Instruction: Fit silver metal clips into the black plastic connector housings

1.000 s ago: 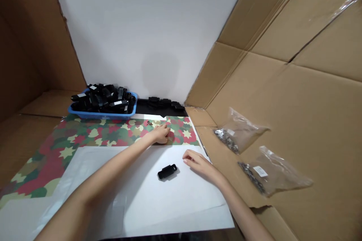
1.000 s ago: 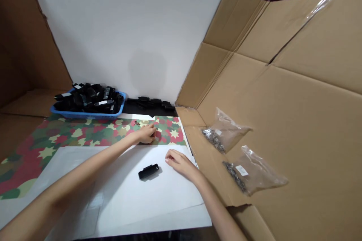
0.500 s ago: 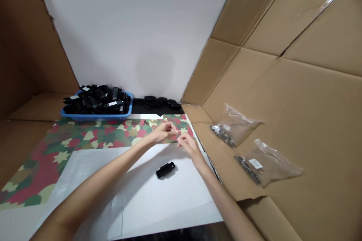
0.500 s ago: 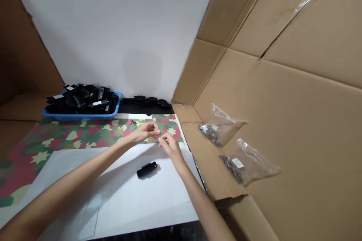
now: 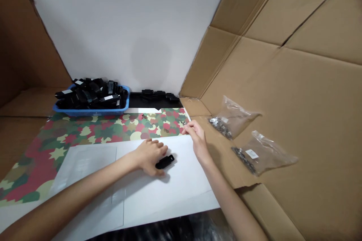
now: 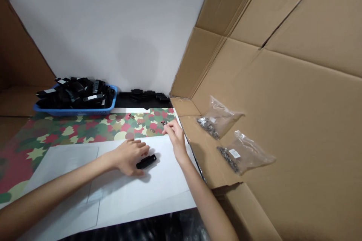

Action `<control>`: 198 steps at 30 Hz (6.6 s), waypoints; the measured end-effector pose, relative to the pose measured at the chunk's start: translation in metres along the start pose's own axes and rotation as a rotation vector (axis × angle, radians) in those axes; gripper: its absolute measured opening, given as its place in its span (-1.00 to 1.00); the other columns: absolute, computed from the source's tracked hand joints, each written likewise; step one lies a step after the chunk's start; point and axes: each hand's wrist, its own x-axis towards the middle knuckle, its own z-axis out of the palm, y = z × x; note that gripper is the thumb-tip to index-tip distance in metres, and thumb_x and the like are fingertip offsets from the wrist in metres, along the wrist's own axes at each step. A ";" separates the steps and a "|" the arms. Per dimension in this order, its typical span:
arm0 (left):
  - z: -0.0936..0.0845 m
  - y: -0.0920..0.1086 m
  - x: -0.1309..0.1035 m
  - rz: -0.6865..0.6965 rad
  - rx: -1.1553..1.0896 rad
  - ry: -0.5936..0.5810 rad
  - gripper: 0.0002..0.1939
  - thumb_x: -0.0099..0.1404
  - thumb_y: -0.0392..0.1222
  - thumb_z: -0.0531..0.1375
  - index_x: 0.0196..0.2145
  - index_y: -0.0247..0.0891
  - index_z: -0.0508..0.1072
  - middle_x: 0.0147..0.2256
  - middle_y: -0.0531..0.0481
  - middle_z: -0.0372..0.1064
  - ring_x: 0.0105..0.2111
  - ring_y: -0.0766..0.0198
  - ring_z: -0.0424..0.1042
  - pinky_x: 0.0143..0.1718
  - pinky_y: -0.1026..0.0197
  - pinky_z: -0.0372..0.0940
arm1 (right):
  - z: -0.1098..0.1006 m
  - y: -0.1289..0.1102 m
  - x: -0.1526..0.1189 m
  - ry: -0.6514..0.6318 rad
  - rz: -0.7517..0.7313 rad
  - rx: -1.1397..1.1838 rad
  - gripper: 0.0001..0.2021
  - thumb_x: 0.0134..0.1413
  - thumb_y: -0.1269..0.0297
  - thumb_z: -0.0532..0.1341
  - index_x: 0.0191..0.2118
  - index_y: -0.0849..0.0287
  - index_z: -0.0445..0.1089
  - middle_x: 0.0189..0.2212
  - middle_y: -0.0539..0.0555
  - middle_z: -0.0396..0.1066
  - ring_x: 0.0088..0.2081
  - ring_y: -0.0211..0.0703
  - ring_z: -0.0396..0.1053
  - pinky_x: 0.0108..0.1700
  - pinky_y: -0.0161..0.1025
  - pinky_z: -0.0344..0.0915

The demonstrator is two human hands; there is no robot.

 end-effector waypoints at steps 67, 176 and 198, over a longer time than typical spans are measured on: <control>-0.120 0.027 -0.107 0.206 0.626 1.083 -0.79 0.15 -0.32 0.18 -0.21 -0.26 0.38 -0.42 -0.04 0.34 -0.45 0.25 0.27 -0.41 0.12 0.16 | 0.071 -0.136 0.023 -0.308 -0.456 -0.497 -0.80 0.00 0.33 0.06 -0.60 0.12 0.11 -0.68 -0.10 0.21 -0.60 -0.33 0.15 -0.52 -0.35 0.04; -0.128 0.007 -0.089 0.030 -0.358 0.809 -0.80 0.05 -0.18 0.22 -0.59 -0.28 0.27 -0.65 0.15 0.17 -0.60 0.43 0.09 -0.56 0.34 0.02 | 0.104 -0.118 0.017 -0.506 -0.311 0.105 -0.84 -0.15 0.21 0.21 -0.51 0.11 0.20 -0.56 -0.09 0.26 -0.49 -0.29 0.19 -0.44 -0.30 0.09; -0.093 -0.066 -0.024 -0.247 -0.250 0.601 -0.74 0.21 -0.04 -0.01 -0.35 -0.26 0.33 -0.38 -0.04 0.30 -0.38 0.22 0.31 -0.37 0.22 0.22 | 0.059 -0.113 0.049 -0.201 -0.636 -0.105 -0.93 -0.07 0.26 0.18 -0.39 0.07 0.27 -0.47 -0.07 0.25 -0.39 -0.22 0.24 -0.32 -0.23 0.21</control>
